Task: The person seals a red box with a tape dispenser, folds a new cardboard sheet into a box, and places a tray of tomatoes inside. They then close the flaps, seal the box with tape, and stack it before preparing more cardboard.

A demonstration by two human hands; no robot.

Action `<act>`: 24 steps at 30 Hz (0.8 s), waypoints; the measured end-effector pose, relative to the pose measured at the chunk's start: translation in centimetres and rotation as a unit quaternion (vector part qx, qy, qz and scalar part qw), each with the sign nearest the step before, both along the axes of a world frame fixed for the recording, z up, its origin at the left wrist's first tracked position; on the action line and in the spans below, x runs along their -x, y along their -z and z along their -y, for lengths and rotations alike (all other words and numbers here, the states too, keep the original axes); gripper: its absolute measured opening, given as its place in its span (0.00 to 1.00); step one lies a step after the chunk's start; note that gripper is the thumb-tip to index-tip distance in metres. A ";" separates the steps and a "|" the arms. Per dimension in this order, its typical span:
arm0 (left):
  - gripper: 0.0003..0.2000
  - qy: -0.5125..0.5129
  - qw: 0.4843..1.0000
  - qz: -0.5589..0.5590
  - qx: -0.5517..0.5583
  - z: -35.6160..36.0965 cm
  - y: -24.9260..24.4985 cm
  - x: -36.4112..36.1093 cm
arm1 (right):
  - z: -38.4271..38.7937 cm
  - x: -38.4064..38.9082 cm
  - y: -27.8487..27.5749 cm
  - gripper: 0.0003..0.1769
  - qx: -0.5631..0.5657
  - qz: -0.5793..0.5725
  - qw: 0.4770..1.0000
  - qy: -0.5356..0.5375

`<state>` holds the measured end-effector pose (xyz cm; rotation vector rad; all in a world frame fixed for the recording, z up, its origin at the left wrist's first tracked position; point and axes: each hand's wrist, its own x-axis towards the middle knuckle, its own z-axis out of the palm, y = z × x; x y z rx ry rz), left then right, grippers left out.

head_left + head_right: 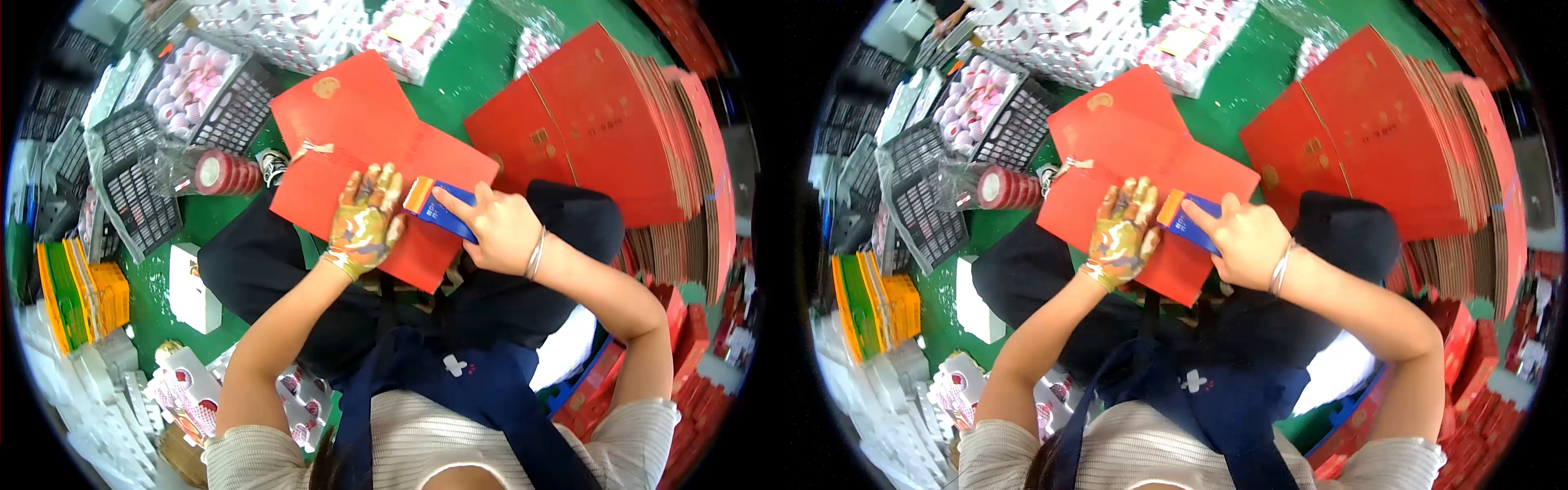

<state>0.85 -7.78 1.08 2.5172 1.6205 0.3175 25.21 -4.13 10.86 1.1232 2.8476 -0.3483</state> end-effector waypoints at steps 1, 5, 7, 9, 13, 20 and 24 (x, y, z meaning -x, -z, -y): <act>0.32 -0.007 1.000 -0.008 -0.007 0.2 0.0 0.0 | 0.7 -0.7 -0.1 0.45 0.001 0.007 1.000 0.001; 0.32 -0.002 1.000 0.006 -0.023 0.2 -0.2 -0.2 | 4.5 -6.2 -0.7 0.45 0.006 -0.003 0.998 0.066; 0.31 0.005 1.000 0.004 -0.023 0.2 -0.3 -0.3 | 6.3 -8.6 -1.1 0.46 0.014 -0.009 0.996 0.086; 0.30 0.007 1.000 0.000 -0.026 0.2 -0.2 -0.4 | 7.8 -10.3 -1.9 0.47 0.013 -0.008 0.996 0.087; 0.28 0.021 1.000 -0.016 -0.017 0.2 -0.6 -0.7 | 10.2 -14.6 -1.2 0.48 0.036 0.046 0.991 0.121; 0.25 0.011 0.999 -0.046 -0.003 0.2 -0.5 -1.1 | 9.1 -16.2 3.3 0.43 0.017 0.025 0.995 0.094; 0.26 0.020 0.998 -0.055 -0.012 0.2 -0.1 -1.0 | 7.5 -13.4 8.3 0.38 0.001 0.059 0.996 0.074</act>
